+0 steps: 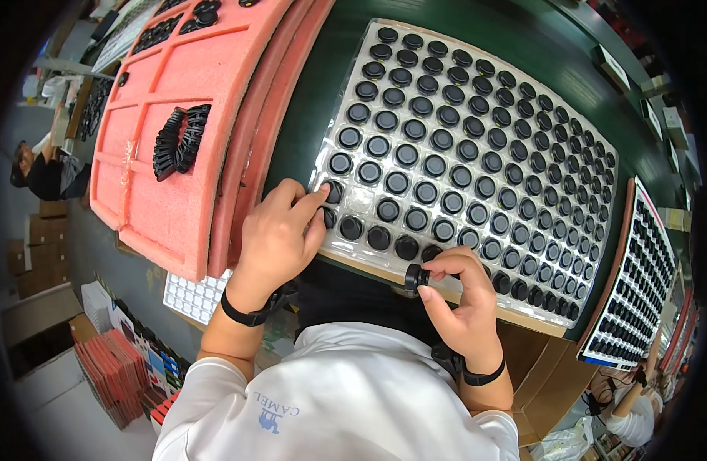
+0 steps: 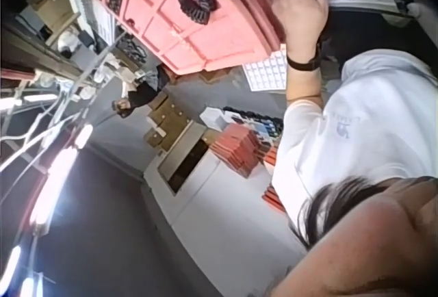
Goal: The person picks up a black component and a clip from a tray, joins them together by hand, and places the assembled unit back into the tray.
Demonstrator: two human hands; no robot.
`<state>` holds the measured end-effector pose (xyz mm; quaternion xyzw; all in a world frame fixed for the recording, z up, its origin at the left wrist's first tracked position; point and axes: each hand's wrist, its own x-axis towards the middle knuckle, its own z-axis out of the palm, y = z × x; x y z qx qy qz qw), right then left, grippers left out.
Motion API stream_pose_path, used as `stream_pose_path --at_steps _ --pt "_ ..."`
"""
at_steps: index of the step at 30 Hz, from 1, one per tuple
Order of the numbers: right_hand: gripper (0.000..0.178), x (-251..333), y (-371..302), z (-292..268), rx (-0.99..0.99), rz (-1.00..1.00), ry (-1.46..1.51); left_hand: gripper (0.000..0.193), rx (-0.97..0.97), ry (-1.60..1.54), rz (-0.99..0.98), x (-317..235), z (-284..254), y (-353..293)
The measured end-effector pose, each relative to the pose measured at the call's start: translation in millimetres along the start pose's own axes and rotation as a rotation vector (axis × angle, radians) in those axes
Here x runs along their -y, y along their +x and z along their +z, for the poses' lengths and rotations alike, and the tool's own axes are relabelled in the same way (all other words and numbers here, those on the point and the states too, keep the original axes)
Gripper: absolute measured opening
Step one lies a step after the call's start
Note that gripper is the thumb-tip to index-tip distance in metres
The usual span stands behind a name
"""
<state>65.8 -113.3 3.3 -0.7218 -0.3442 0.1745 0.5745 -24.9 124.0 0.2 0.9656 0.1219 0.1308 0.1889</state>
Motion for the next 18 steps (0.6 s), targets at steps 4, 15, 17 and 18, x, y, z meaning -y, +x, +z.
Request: stream_pose_path --at_steps 4,15,17,18 --pt "0.024 -1 -3 1 -0.019 0.036 0.091 0.026 -0.039 -0.009 0.016 0 0 1" --pt "0.026 1 -1 10 0.001 0.009 0.228 0.037 0.045 -0.716 0.116 -40 -3 -20" --pt "0.026 3 -1 12 0.019 0.016 0.268 0.041 0.15 -0.952 0.114 -48 1 -20" --pt "0.027 3 -1 12 0.028 0.02 0.289 0.041 0.15 -0.952 0.115 -50 2 -21"
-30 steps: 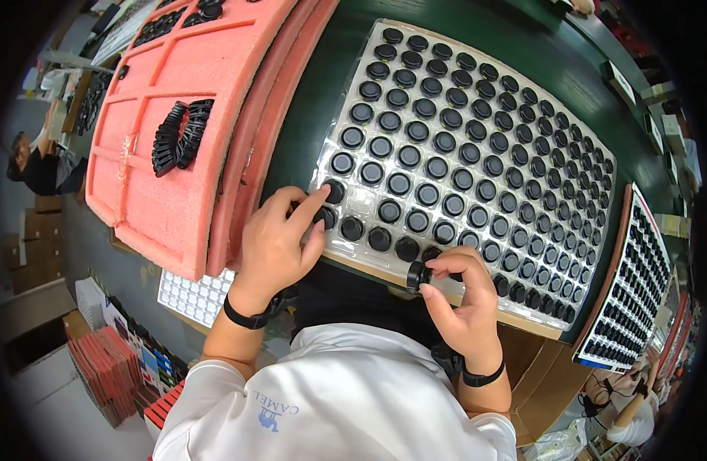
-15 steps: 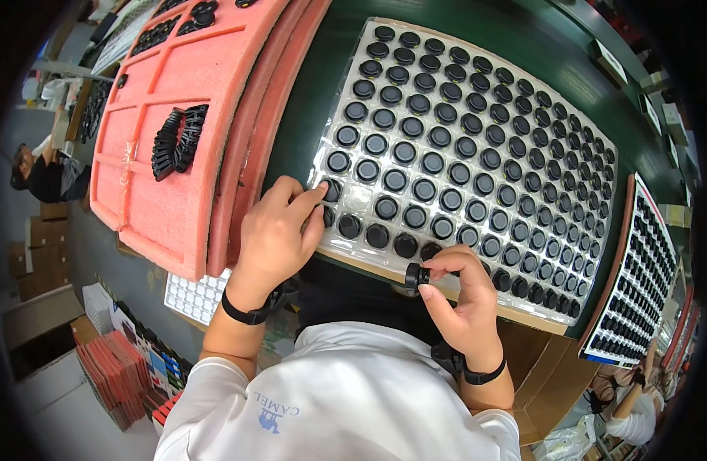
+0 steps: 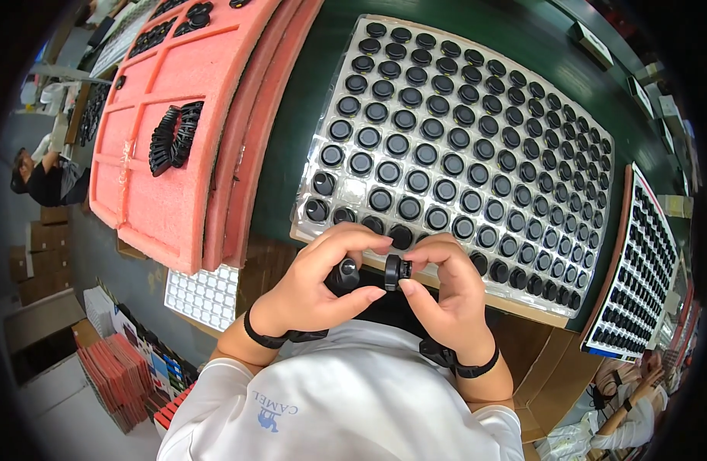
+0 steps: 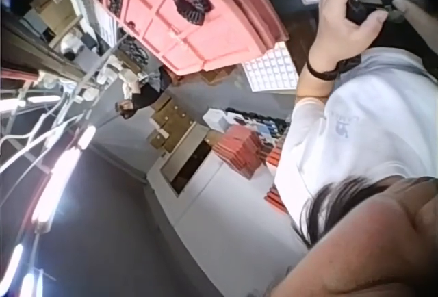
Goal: The person picks up a black component and a clip from a tray, joins them together by hand, and places the assembled unit back into the tray.
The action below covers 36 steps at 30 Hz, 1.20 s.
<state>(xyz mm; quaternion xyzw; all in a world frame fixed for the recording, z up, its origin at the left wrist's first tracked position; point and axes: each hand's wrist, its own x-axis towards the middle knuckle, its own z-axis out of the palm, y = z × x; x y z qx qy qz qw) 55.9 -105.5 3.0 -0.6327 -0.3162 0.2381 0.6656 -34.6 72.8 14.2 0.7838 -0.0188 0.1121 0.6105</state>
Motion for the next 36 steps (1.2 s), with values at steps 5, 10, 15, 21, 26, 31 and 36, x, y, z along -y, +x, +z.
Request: stream_pose_path --at_steps 5,10,15,21,26,31,36 --pt "0.027 0 0 -1 -0.01 -0.008 0.0 0.044 0.024 -0.046 -0.043 1 6 0" --pt "0.023 -4 1 -4 0.021 0.115 0.251 0.045 -0.001 -0.228 -0.144 4 9 0" --pt "0.027 -10 6 -8 0.023 0.384 0.903 0.037 0.042 -0.752 -0.459 3 8 2" --pt "0.031 -6 7 -4 -0.04 0.35 0.915 0.047 -0.02 -0.647 -0.407 8 13 3" --pt "0.026 -2 9 -9 -0.093 0.011 0.248 0.038 -0.002 -0.527 -0.309 7 12 3" --pt "0.02 4 16 -7 0.001 -0.204 -0.189 0.035 -0.012 -0.415 -0.248 2 14 1" --pt "0.023 5 18 8 -0.067 -0.051 0.019 0.036 -0.003 -0.433 -0.258 3 14 0"
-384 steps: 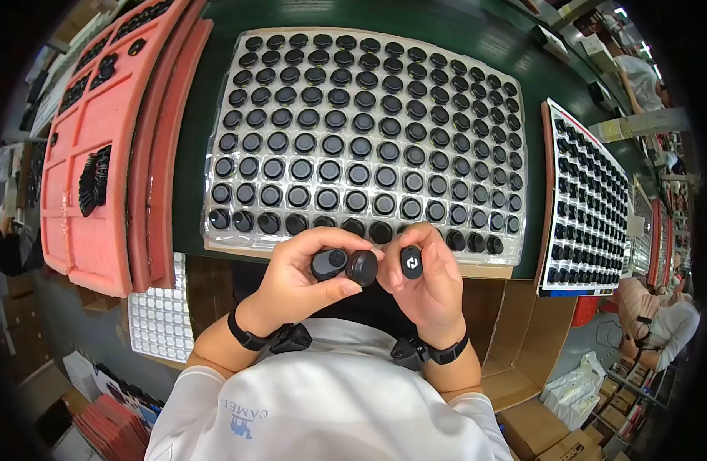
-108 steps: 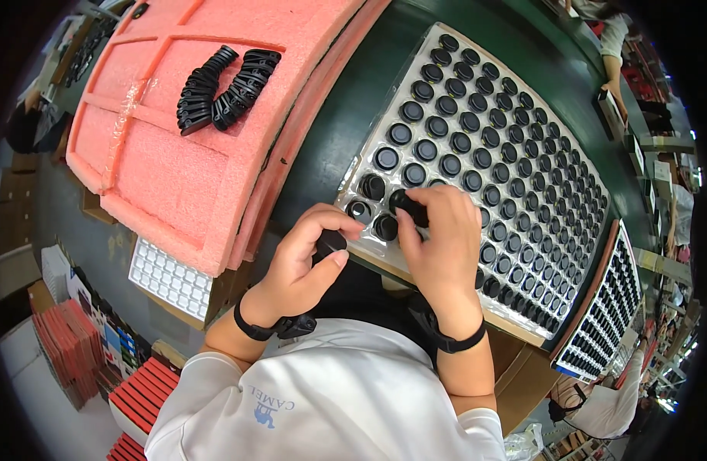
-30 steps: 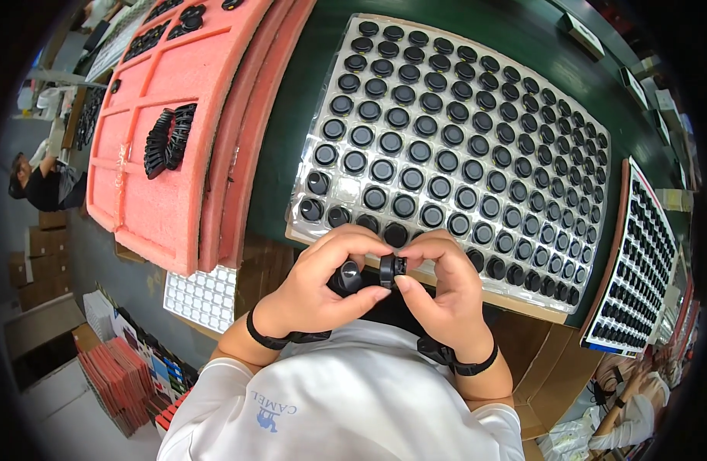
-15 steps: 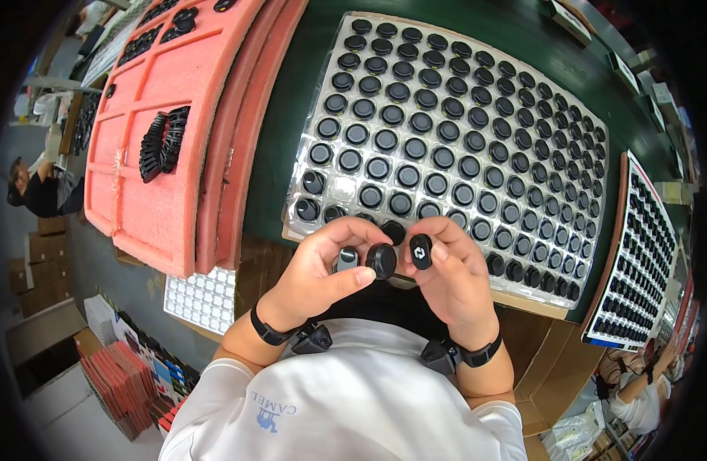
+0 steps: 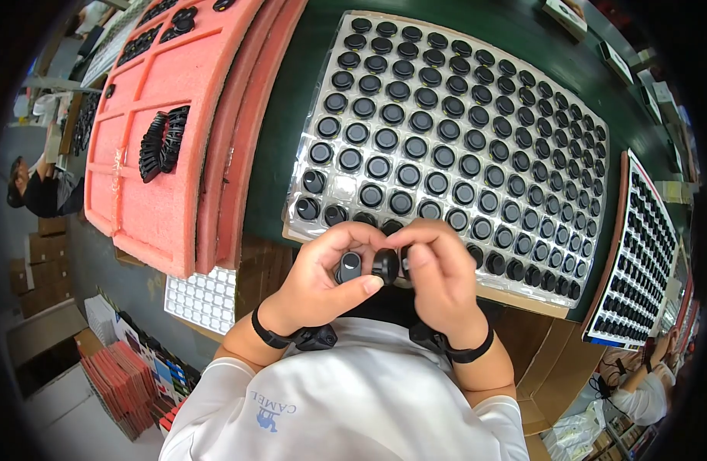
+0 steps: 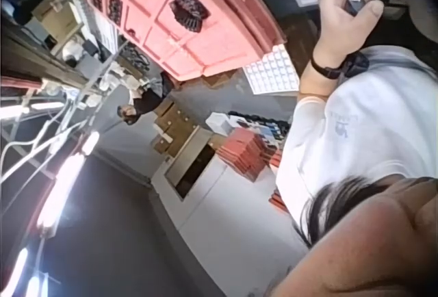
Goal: The person picks up a black component and a clip from a tray, joins them together by hand, and places the assembled unit back into the tray.
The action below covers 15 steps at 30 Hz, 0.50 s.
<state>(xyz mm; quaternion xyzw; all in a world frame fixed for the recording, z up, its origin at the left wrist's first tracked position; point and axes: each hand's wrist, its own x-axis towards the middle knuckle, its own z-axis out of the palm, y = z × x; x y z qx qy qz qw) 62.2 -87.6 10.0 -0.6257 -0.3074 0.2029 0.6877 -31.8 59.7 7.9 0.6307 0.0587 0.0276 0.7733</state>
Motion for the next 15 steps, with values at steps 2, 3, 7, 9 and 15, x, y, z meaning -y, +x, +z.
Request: stream_pose_path --at_steps 2,3,7,9,15 --pt "0.023 -5 -4 -2 0.011 0.007 0.056 0.037 0.009 -0.011 0.013 -2 -2 3" --pt "0.023 -7 -5 -3 0.022 0.014 0.113 0.038 0.014 -0.017 0.02 -2 -2 4" --pt "0.023 0 -3 2 0.013 0.036 0.16 0.038 0.02 -0.033 0.025 -1 -3 1" --pt "0.023 -1 -2 2 0.004 0.044 0.156 0.038 0.025 -0.022 0.018 -1 -4 1" --pt "0.02 -5 -5 -4 0.055 0.024 0.225 0.037 0.042 -0.008 0.057 -2 -5 3"
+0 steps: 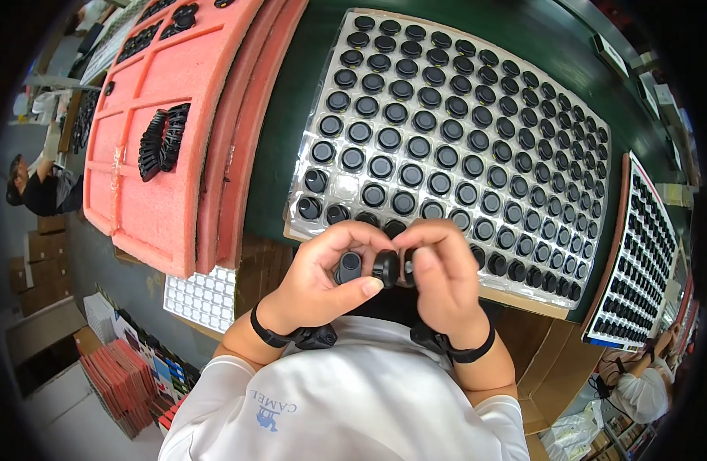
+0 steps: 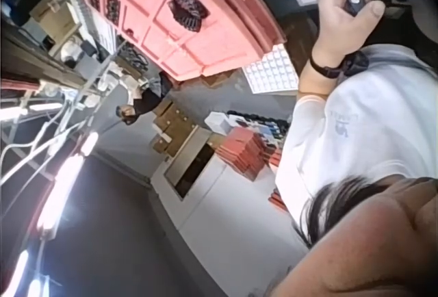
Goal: The person picks up a black component and a clip from a tray, joins them together by hand, and places the assembled unit back into the tray.
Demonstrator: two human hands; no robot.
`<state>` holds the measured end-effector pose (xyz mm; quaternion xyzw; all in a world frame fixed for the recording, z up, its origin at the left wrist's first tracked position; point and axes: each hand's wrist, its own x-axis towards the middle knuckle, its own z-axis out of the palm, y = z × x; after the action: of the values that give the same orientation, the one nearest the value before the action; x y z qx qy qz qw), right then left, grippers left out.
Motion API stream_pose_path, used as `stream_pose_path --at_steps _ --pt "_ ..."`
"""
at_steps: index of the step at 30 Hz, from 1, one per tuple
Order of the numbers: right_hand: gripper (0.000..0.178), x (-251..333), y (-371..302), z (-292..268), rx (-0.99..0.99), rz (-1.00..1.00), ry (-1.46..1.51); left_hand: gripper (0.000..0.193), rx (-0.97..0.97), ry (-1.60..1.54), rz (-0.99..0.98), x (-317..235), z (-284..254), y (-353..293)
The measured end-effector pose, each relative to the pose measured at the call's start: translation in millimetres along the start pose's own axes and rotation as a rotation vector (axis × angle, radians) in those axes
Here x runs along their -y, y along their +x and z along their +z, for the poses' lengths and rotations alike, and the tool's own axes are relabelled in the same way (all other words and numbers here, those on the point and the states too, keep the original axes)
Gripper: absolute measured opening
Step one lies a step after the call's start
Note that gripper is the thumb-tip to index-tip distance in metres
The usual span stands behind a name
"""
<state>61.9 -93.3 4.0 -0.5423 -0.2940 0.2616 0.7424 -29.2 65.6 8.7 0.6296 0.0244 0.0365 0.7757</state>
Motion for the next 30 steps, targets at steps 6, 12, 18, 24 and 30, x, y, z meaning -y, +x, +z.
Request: stream_pose_path --at_steps 6,12,18,24,30 --pt "0.02 -4 5 -2 0.107 -0.193 -0.413 0.037 -0.025 0.032 0.032 1 1 0" --pt "0.023 -7 3 7 -0.024 0.0 -0.009 0.037 -0.042 -0.021 0.001 4 1 -1" --pt "0.028 0 6 -3 0.048 -0.004 0.013 0.036 -0.051 -0.012 -0.005 0 -3 0" --pt "0.032 2 9 -3 0.068 -0.15 -0.363 0.034 -0.063 -0.026 0.002 1 -3 -1" --pt "0.028 1 13 -2 0.106 -0.244 -0.46 0.033 -0.076 -0.119 -0.095 3 -8 -8"
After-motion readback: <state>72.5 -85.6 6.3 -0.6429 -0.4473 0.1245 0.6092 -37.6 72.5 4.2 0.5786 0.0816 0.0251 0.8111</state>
